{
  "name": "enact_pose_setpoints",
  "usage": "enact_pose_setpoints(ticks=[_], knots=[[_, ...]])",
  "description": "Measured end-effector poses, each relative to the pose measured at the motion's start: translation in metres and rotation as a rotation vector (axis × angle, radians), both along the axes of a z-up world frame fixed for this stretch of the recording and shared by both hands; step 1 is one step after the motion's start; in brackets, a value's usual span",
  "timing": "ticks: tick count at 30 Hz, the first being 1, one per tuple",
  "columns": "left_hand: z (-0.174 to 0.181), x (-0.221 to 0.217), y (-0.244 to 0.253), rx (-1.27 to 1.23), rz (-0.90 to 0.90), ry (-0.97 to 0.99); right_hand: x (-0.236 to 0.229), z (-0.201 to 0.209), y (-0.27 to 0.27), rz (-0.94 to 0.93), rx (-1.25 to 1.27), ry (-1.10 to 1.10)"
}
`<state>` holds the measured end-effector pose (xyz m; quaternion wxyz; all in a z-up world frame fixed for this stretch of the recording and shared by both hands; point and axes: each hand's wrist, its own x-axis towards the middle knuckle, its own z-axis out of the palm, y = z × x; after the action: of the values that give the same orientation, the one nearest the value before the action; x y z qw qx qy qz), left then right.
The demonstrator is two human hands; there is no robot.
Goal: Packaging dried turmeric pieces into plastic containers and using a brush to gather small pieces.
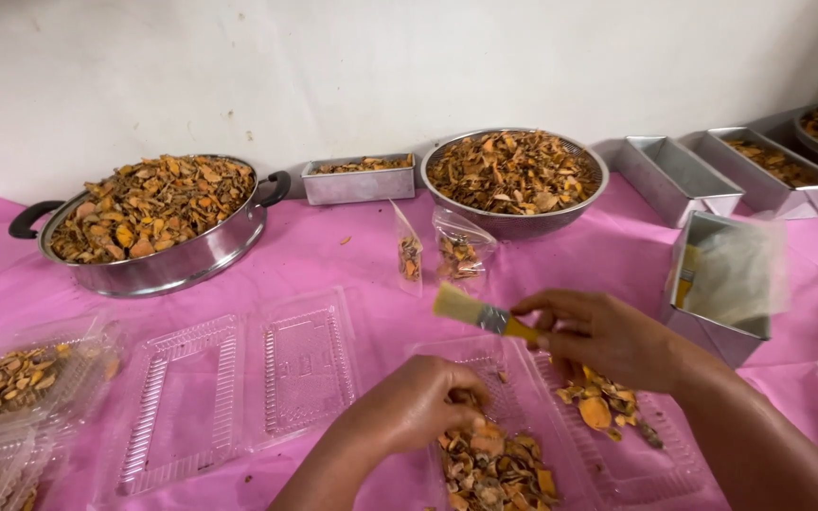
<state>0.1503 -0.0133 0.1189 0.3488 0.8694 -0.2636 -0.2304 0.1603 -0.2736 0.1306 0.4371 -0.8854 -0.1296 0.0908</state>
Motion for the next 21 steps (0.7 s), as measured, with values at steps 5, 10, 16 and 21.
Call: enact_pose_setpoints(ticks=[5,10,16,21], knots=[[0.005,0.005,0.006,-0.061,0.199,0.081,0.003,-0.008,-0.016,0.089,-0.055,0.152],[0.011,-0.003,0.004,0.094,-0.027,0.033,0.006,-0.014,-0.041,0.321,0.162,0.002],[0.022,-0.009,0.011,0.106,-0.054,-0.019,-0.003,-0.004,-0.029,0.277,0.624,0.164],[0.013,-0.001,0.017,-0.020,-0.037,0.050,-0.024,0.018,-0.029,0.653,0.709,0.080]])
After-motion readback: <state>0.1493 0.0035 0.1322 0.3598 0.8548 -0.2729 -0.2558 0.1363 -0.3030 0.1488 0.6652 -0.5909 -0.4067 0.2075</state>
